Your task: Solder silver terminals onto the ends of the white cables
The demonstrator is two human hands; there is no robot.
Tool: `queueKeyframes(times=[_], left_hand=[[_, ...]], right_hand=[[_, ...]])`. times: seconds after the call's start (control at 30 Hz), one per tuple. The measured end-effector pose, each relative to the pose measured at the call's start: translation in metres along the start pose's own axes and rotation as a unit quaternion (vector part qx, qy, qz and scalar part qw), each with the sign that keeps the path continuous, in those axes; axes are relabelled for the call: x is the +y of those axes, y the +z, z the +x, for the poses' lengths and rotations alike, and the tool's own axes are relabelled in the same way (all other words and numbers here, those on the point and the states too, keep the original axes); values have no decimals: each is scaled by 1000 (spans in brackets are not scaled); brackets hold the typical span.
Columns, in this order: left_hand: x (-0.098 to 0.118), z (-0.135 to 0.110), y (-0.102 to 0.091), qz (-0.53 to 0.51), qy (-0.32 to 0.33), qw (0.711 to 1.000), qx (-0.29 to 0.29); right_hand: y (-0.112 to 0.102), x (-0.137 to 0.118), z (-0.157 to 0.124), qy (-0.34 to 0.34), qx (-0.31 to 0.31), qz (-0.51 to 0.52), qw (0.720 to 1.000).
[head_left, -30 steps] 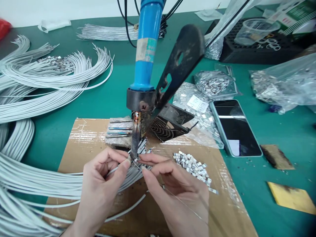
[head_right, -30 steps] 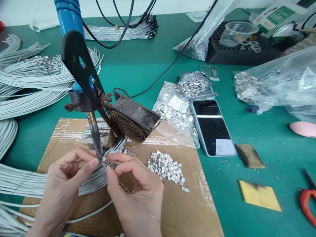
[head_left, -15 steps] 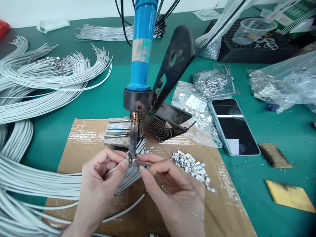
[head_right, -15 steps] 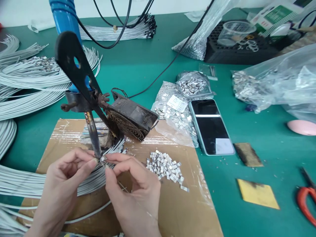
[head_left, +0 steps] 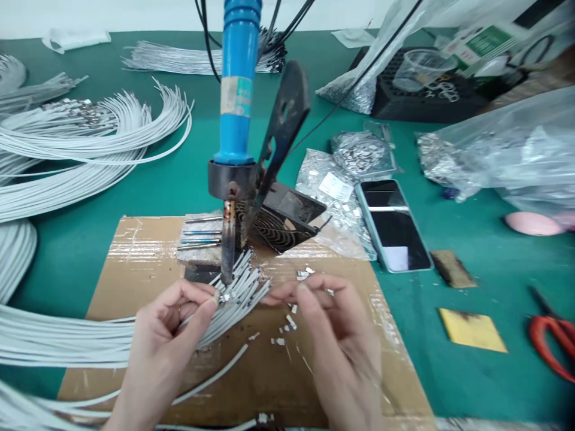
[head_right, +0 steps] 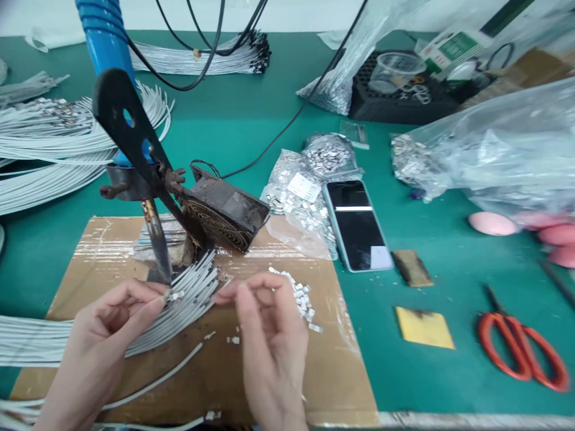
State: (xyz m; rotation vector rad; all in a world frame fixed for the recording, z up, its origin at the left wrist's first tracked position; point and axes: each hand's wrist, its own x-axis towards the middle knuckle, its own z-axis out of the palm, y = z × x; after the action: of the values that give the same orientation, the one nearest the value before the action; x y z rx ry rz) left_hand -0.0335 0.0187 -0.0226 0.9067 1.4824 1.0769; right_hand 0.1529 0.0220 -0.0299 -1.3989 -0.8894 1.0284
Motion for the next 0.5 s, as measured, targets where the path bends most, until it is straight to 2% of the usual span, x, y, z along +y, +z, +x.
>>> queueKeyframes(times=[0.07, 0.13, 0.2, 0.3, 0.33, 0.4, 0.43, 0.5], left_hand=[[-3, -5, -2, 11, -17, 1000, 10], [-6, -12, -3, 12, -33, 998, 44], [-8, -17, -3, 2, -49, 997, 52], [-10, -20, -4, -30, -63, 997, 34], [-11, -21, -5, -39, -64, 997, 31], [-11, -21, -8, -55, -61, 996, 31], [-11, -21, -10, -64, -58, 996, 38], [-10, -23, -15, -89, -53, 993, 60]], right_hand=[[-29, 9, 7, -38, 63, -70, 995], [-68, 14, 16, -54, 137, -193, 970], [-113, 12, 24, -50, 223, -319, 920], [-174, 2, 39, -32, 322, -415, 850], [-190, 0, 44, -16, 338, -431, 837], [-213, 0, 53, 23, 335, -437, 835], [-218, 3, 55, 37, 328, -425, 843], [-218, 9, 53, 45, 318, -380, 867]])
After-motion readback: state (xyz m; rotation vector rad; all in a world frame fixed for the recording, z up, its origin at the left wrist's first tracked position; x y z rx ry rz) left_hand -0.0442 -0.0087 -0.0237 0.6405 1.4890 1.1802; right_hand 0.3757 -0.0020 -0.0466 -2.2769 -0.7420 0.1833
